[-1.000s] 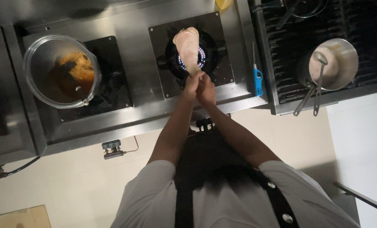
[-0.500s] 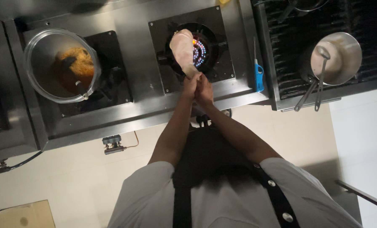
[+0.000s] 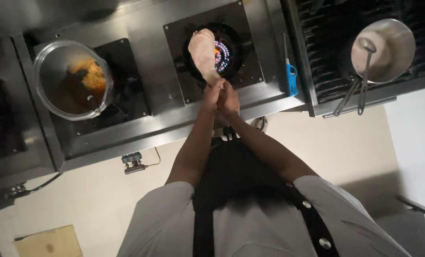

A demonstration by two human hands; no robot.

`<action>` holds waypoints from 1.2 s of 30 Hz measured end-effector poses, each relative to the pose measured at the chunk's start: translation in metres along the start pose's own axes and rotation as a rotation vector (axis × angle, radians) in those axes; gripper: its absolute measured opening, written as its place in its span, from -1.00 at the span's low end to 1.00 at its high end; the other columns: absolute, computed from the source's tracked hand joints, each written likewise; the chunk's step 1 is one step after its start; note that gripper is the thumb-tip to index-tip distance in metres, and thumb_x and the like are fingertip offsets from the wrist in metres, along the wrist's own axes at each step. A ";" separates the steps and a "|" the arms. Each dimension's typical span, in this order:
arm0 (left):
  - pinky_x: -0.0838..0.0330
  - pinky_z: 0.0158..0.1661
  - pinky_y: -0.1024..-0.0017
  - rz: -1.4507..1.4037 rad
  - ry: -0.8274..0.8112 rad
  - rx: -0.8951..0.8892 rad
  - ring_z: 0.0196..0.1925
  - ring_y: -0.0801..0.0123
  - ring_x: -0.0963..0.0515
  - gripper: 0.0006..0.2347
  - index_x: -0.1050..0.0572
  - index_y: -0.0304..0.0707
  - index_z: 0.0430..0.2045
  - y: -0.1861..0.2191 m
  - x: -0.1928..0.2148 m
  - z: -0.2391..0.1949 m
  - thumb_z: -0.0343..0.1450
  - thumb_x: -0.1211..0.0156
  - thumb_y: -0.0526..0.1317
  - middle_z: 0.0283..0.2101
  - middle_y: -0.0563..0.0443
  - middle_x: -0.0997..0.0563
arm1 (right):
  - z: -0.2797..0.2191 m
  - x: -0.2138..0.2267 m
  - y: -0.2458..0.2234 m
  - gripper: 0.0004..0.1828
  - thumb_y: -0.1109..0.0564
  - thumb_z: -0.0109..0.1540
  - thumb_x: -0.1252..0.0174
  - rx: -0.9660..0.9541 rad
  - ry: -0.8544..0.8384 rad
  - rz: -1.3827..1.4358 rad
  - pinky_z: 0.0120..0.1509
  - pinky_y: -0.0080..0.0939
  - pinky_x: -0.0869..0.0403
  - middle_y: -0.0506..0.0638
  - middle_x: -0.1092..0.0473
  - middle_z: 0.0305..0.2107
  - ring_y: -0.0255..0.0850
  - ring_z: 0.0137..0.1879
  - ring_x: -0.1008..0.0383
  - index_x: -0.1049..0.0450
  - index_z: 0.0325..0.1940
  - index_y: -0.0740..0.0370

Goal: The person washes a large piece of meat in a metal bowl under running water, then holds it over a gas flame to char the surface, and finally rinses it again under the tap.

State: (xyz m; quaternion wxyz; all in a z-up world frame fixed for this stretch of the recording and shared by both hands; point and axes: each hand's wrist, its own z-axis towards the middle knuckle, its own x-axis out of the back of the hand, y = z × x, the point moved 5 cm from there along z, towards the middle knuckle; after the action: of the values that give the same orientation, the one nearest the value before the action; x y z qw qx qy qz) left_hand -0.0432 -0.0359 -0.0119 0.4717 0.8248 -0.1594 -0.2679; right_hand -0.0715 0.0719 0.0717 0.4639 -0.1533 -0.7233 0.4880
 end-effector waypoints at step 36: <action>-0.49 -0.27 0.36 0.060 0.130 0.186 -0.29 0.33 -0.62 -0.61 -0.59 -0.40 -0.26 -0.023 -0.012 -0.004 0.20 -0.45 -0.07 -0.27 -0.04 -0.63 | -0.015 0.019 0.012 -0.33 0.09 0.27 -0.19 0.089 0.027 -0.015 0.30 0.24 -0.36 0.26 -0.39 0.17 0.28 0.25 -0.37 -0.17 0.45 0.18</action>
State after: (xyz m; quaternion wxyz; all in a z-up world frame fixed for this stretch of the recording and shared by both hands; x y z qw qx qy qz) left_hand -0.0503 -0.0157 -0.0268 0.4102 0.8756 -0.1772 -0.1836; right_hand -0.0722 0.0991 0.0730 0.4834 -0.1339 -0.6958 0.5141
